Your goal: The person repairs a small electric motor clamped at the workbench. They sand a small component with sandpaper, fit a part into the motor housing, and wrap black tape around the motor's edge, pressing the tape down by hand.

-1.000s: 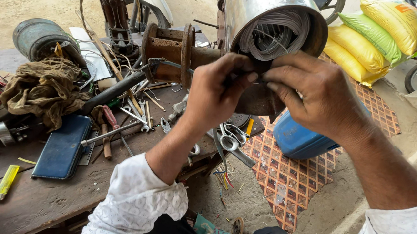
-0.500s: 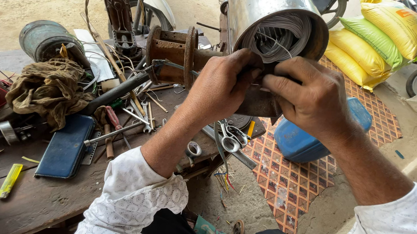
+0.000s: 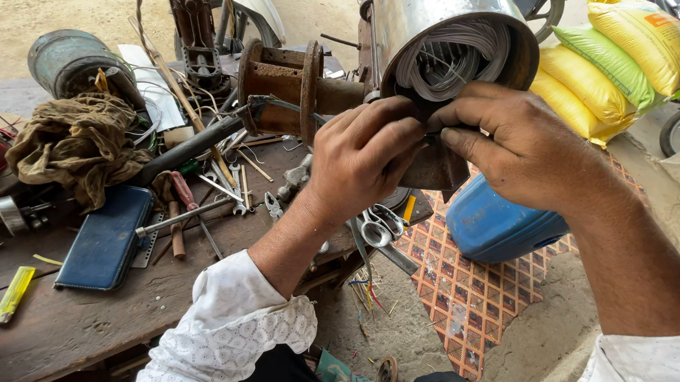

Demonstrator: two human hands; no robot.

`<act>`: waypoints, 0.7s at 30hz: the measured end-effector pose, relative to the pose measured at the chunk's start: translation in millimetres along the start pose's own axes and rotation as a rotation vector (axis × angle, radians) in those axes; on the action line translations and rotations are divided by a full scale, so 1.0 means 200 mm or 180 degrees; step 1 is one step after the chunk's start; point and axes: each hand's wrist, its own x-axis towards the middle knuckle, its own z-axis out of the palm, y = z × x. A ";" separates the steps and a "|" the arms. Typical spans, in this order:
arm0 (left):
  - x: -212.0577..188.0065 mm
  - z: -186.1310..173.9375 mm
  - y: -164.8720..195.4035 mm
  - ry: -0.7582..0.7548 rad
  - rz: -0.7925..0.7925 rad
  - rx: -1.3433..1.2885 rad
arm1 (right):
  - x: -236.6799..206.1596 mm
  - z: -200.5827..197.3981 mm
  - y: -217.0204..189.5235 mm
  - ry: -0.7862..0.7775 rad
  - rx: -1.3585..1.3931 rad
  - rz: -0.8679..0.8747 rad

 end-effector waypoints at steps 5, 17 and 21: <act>-0.03 0.00 -0.01 0.0202 0.0236 -0.0006 | 0.01 0.01 0.00 0.0032 0.0083 0.0162; 0.03 -0.02 0.00 -0.0320 -0.1030 -0.0914 | -0.04 0.03 -0.05 0.0590 -0.0722 -0.0492; 0.07 -0.01 0.01 -0.0534 -0.1233 -0.0984 | -0.06 0.05 -0.05 0.0769 -0.0567 -0.0463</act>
